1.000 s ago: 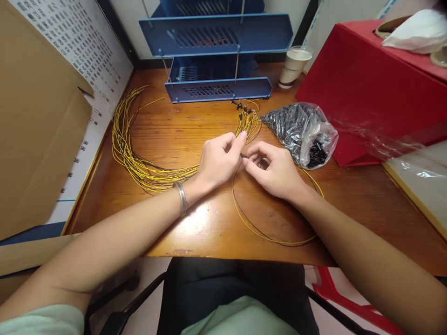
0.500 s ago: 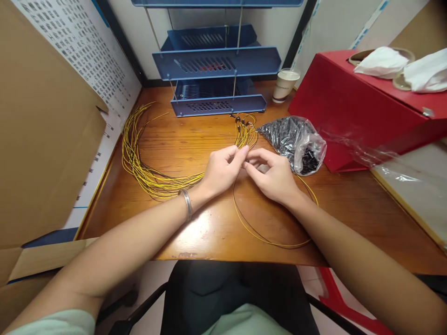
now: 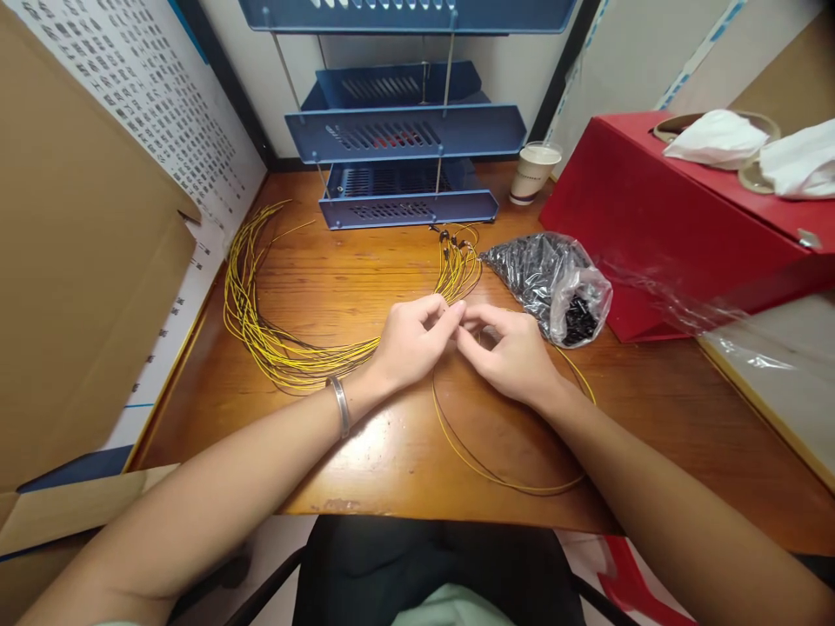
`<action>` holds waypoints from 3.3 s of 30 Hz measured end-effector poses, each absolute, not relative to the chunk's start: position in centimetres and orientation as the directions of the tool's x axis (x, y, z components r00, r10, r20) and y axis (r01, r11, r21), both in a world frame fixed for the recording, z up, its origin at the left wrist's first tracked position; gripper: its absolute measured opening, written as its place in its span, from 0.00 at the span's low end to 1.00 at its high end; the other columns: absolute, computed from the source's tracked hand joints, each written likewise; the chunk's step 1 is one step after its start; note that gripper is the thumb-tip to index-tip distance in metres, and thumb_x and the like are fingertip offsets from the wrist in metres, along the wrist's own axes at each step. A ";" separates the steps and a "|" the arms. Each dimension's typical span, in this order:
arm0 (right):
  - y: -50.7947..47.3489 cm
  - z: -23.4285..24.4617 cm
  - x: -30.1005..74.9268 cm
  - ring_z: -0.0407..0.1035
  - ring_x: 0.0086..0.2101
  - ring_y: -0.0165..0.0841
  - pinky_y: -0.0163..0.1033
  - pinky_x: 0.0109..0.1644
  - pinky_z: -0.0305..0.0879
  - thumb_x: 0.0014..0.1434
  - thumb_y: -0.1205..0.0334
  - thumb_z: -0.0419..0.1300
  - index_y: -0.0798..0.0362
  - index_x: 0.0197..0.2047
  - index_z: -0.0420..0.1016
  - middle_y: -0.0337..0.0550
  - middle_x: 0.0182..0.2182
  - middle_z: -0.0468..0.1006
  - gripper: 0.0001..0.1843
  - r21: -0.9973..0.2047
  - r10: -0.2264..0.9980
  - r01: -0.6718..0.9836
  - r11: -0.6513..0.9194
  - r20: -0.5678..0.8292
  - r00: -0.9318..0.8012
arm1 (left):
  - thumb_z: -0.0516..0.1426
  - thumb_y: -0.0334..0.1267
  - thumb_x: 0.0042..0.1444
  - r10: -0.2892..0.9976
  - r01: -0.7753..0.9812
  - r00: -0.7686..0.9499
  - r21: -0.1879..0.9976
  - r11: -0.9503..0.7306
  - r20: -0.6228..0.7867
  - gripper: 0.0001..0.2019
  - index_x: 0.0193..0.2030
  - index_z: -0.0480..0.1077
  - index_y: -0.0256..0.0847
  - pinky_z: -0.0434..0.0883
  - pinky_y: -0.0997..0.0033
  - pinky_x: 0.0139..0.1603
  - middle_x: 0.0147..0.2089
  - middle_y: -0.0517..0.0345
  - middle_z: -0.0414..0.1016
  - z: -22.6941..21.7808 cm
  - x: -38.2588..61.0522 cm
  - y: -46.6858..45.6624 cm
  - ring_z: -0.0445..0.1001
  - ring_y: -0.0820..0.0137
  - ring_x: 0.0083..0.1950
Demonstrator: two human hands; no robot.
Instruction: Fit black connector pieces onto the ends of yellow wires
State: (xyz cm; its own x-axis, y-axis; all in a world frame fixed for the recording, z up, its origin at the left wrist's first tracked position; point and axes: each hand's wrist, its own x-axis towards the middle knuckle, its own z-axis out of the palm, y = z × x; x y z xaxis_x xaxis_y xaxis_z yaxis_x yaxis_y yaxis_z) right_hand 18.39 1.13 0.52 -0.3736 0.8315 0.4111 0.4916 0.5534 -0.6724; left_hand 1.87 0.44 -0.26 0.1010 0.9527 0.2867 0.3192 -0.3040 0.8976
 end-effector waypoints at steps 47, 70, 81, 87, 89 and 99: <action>2.1 0.6 19.4 0.76 0.37 0.36 0.44 0.43 0.73 0.61 0.66 0.67 0.51 0.39 0.85 0.46 0.36 0.84 0.05 -0.215 0.412 0.475 0.853 0.836 -0.362 | 0.53 0.49 0.65 0.953 -0.064 -0.222 0.972 -0.226 0.207 0.25 0.19 0.61 0.41 0.55 0.71 0.24 0.17 0.64 0.58 0.7 1.2 1.3 0.54 0.77 0.19; 1.8 0.4 18.9 0.62 0.24 0.30 0.40 0.33 0.59 0.62 0.66 0.67 0.54 0.38 0.84 0.36 0.20 0.74 0.04 -0.172 0.409 0.574 0.801 0.856 -0.315 | 0.53 0.59 0.66 0.924 0.055 -0.181 0.941 -0.333 0.337 0.30 0.20 0.64 0.40 0.58 0.72 0.25 0.16 0.64 0.59 -0.2 0.3 2.8 0.57 0.77 0.20; 1.4 0.4 18.5 0.61 0.24 0.31 0.41 0.34 0.57 0.62 0.68 0.65 0.55 0.34 0.82 0.35 0.19 0.70 0.05 -0.203 0.431 0.543 0.815 0.838 -0.335 | 0.52 0.50 0.68 0.891 0.233 0.295 0.879 -0.417 0.344 0.26 0.20 0.66 0.38 0.61 0.73 0.30 0.20 0.61 0.67 0.3 0.9 0.5 0.63 0.76 0.24; 1.1 0.7 18.3 0.63 0.24 0.31 0.41 0.35 0.58 0.62 0.68 0.64 0.55 0.35 0.82 0.36 0.20 0.71 0.04 -0.227 0.452 0.526 0.820 0.820 -0.351 | 0.52 0.47 0.67 0.919 0.170 0.239 0.918 -0.358 0.314 0.26 0.18 0.66 0.38 0.63 0.71 0.33 0.20 0.59 0.68 0.3 1.0 0.4 0.66 0.74 0.25; 1.1 0.7 18.3 0.63 0.24 0.31 0.41 0.35 0.58 0.62 0.67 0.64 0.55 0.36 0.82 0.36 0.20 0.72 0.04 -0.229 0.450 0.524 0.820 0.825 -0.343 | 0.52 0.47 0.67 0.918 0.112 0.248 0.932 -0.346 0.311 0.26 0.18 0.65 0.39 0.64 0.71 0.34 0.20 0.59 0.68 0.4 1.0 0.3 0.67 0.73 0.26; 1.1 0.7 18.4 0.64 0.25 0.30 0.40 0.35 0.60 0.64 0.64 0.65 0.52 0.41 0.85 0.36 0.21 0.74 0.06 -0.216 0.437 0.529 0.820 0.834 -0.337 | 0.50 0.54 0.66 0.931 0.066 0.269 0.959 -0.274 0.247 0.29 0.19 0.70 0.38 0.60 0.68 0.30 0.17 0.58 0.66 0.5 0.7 0.2 0.62 0.73 0.22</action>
State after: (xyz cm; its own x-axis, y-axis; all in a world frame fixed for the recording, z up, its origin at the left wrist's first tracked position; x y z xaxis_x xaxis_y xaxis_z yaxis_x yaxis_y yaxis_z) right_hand 18.42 1.15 0.68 -0.3372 0.4373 0.8337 0.5291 0.8205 -0.2164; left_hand 0.67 0.22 0.52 0.2694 0.9308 0.2471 0.0664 -0.2739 0.9595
